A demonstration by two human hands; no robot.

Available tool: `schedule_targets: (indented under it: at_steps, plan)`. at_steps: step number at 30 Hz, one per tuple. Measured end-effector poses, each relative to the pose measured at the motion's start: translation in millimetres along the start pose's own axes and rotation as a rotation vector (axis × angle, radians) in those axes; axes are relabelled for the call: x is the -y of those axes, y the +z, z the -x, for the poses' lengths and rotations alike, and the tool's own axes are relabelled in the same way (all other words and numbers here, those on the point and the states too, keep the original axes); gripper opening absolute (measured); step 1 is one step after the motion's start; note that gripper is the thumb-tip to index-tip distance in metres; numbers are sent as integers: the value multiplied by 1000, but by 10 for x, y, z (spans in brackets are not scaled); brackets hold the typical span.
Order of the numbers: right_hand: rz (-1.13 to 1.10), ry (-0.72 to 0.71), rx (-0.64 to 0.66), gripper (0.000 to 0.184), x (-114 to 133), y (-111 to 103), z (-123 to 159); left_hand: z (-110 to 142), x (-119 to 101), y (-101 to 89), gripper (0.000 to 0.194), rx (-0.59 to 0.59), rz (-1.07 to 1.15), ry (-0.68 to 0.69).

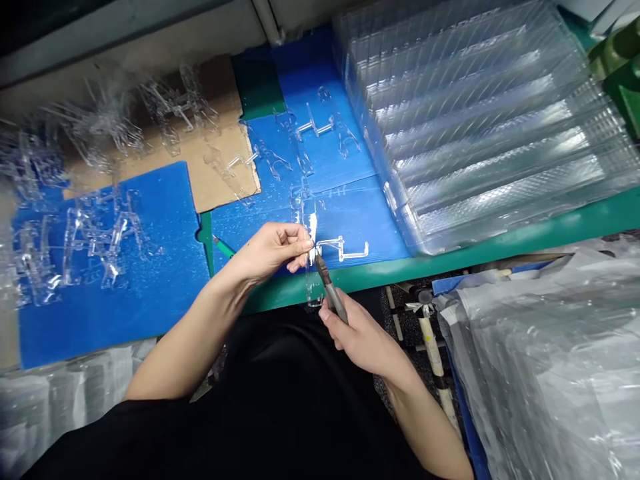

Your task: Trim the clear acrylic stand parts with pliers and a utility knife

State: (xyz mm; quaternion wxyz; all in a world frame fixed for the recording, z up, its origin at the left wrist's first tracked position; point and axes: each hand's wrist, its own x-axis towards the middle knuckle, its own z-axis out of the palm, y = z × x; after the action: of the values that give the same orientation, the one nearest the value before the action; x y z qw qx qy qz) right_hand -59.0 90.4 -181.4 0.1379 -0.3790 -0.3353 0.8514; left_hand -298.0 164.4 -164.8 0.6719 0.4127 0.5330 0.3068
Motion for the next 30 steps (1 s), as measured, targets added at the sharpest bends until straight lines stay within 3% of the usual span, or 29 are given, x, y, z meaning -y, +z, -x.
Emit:
schedule_targets:
  at_steps: [5, 13, 17, 22, 25, 30]
  plan:
    - [-254, -5, -2, 41, -103, -187, -139, -347, -35, 118, 50, 10, -112, -72]
    - [-358, -25, -84, 49, -146, -272, -195, -689, -153, 247, 39, 75, -453, -186]
    - [-362, -41, -116, 46, -218, -253, -100, -586, -242, 237, 24, -103, -733, -185]
    - [-294, -90, -171, 45, -341, -241, 91, -407, -364, 235, 34, -352, -1105, 20]
    - [-200, -131, -225, 44, -390, -189, 153, -493, -342, 244, 52, -393, -1158, 95]
    - [115, -210, -371, 44, -378, -102, 180, -611, -293, 211, 9, -306, -1010, 294]
